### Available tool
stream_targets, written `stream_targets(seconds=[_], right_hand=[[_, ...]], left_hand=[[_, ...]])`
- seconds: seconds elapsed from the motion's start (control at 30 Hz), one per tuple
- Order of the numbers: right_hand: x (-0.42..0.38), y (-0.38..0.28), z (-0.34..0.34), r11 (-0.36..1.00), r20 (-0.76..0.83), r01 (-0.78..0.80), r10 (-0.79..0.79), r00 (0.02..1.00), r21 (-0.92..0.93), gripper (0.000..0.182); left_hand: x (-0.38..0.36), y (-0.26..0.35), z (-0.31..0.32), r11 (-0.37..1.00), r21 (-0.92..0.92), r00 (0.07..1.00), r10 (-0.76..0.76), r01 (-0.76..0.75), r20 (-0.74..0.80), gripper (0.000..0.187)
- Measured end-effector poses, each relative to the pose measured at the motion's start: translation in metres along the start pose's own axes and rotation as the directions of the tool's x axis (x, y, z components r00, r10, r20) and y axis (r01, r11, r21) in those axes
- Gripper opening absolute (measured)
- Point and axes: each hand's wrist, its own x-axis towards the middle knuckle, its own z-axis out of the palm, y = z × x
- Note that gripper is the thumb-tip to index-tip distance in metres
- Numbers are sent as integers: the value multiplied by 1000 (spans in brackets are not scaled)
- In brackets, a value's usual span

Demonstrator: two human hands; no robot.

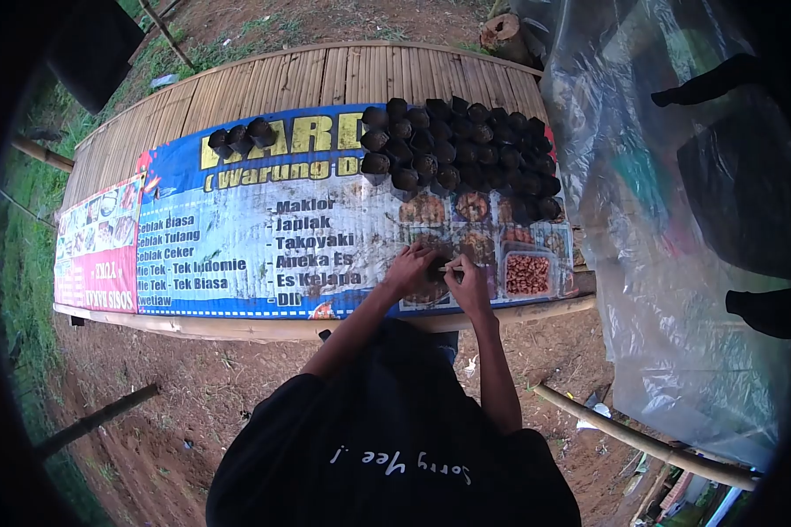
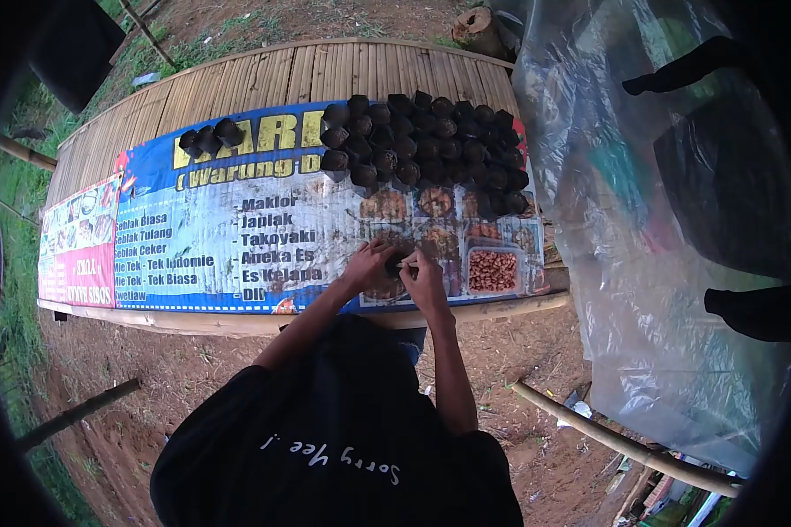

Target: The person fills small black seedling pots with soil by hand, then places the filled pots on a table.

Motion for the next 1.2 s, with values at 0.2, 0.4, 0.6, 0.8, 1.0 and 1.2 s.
stream_targets(seconds=[0.2, 0.4, 0.6, 0.8, 1.0, 1.2], right_hand=[[-2, -11, -14, 997, -18, -47, 46, 999, -66, 15], [0, -5, -8, 997, -17, -4, 2, 1000, -77, 14], [-5, -10, -5, 999, -12, -14, 13, 1000, -29, 15], [-6, -7, -3, 996, -4, -5, 4, 1000, -91, 15], [-8, 3, 14, 993, -39, 43, -47, 998, -106, 13], [-10, 7, 20, 996, -82, 1, -8, 997, -88, 11]], left_hand=[[1, 0, -4, 1000, 4, 998, -26, 26, 50, 68], [2, -2, -3, 1000, -3, 999, 2, -2, 42, 74], [2, -2, -3, 1000, -2, 998, -5, 6, 66, 75], [2, -3, -3, 1000, -21, 999, -12, 14, 52, 74], [2, -9, 1, 1000, -26, 999, 4, -3, 47, 72], [-1, -12, 8, 994, -99, 999, 47, -50, -24, 62]])
